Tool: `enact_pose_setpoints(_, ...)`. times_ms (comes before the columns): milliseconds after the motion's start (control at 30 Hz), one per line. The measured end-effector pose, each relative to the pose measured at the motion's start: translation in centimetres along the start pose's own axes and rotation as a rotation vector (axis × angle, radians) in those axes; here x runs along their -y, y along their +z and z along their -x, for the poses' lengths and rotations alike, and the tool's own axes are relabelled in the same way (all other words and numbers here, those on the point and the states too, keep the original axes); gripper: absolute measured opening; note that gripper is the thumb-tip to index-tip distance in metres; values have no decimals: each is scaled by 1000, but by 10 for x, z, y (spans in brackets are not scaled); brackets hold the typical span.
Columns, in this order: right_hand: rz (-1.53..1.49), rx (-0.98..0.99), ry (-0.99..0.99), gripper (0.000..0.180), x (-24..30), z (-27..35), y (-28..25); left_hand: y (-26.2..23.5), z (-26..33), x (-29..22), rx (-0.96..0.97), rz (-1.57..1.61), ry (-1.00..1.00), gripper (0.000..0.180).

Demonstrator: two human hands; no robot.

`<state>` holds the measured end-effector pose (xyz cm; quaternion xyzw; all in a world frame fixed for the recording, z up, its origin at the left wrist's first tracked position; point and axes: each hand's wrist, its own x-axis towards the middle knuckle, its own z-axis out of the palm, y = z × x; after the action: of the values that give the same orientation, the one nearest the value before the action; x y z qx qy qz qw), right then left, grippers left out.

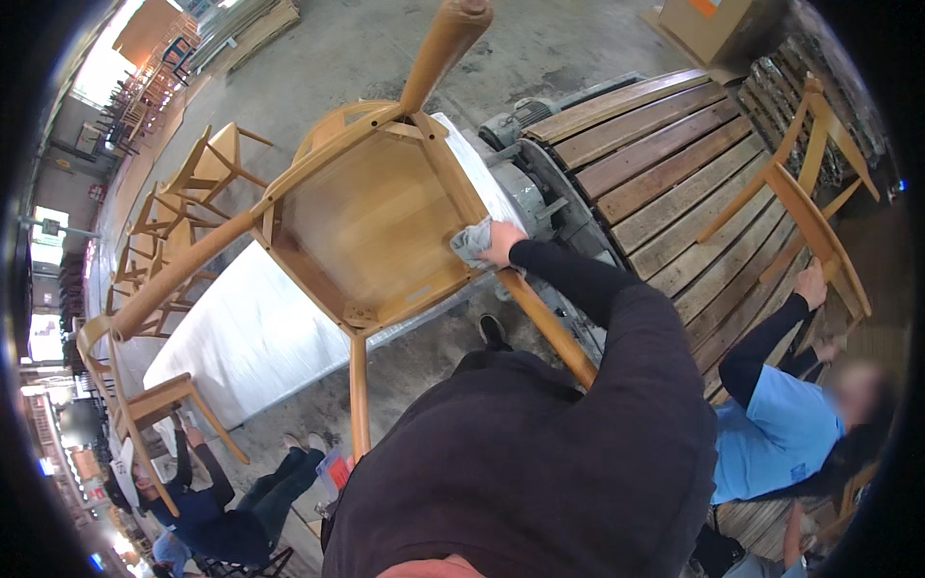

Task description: The person picks up a wooden chair, wipes its underside and legs with a cloth, and places it back down. The person repeats this process with another chair, wiping the seat and legs before setting it down.

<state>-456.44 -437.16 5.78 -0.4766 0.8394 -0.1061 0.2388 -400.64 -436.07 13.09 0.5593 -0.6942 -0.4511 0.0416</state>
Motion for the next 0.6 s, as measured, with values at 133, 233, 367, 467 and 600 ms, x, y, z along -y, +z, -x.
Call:
enact_pose_setpoints(133,-473,-456,-112,82,13,-82,-77,-48,-39,-98,-131,89,14,43)
enact_pose_setpoints(233,-903,-942,-330,60,46,-135,-117,-70,-82,-209,-270,-280,474,46)
enact_pose_setpoints(367,-1032,-917,-190,54,60,-111,-61,-44,-166,-318,-155,-356,800,55)
enact_pose_setpoints(467,-713,-581,-58,53,8,-53,-4,-15,-255,-365,-191,-606,1051,70)
enact_pose_setpoints(600,-750,-160,263,47,-56,-38,-17,8,-346,-400,-225,-1074,865,80)
